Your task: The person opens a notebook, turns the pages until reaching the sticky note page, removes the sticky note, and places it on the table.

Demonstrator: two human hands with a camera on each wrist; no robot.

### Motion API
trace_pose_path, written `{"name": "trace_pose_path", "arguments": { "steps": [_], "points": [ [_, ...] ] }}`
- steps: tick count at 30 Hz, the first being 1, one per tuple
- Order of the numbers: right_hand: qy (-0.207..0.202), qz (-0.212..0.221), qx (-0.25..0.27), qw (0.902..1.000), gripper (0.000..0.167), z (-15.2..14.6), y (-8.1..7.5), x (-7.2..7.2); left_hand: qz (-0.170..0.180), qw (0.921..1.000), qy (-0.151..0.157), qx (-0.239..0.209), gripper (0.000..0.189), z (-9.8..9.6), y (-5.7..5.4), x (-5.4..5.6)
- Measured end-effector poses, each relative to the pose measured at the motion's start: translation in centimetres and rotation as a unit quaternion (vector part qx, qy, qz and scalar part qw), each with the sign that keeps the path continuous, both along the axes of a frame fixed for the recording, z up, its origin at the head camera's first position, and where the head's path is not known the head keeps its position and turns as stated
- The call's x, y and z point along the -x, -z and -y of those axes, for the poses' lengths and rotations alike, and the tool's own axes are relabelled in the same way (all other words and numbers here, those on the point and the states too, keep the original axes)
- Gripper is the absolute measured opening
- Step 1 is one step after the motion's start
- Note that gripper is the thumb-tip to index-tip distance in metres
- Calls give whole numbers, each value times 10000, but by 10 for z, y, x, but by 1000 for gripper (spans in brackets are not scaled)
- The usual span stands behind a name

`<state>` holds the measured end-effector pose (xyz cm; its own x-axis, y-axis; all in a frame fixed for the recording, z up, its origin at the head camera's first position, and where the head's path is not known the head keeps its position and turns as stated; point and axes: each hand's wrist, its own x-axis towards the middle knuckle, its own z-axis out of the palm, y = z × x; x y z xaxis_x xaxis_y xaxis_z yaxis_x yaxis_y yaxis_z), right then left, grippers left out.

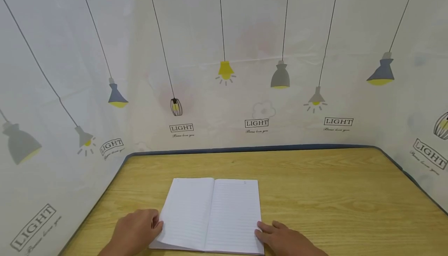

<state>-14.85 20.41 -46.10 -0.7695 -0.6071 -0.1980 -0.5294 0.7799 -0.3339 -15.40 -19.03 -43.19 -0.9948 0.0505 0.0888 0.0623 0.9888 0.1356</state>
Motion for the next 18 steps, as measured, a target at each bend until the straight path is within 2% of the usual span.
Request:
{"name": "trace_pose_path", "arguments": {
  "steps": [13,18],
  "points": [
    [121,-76,-168,9998,77,3,1,0,229,9994,195,190,38,4,8,4],
    [115,-70,-183,9997,78,3,1,1,277,9989,246,280,37,4,8,5]
  ]
}}
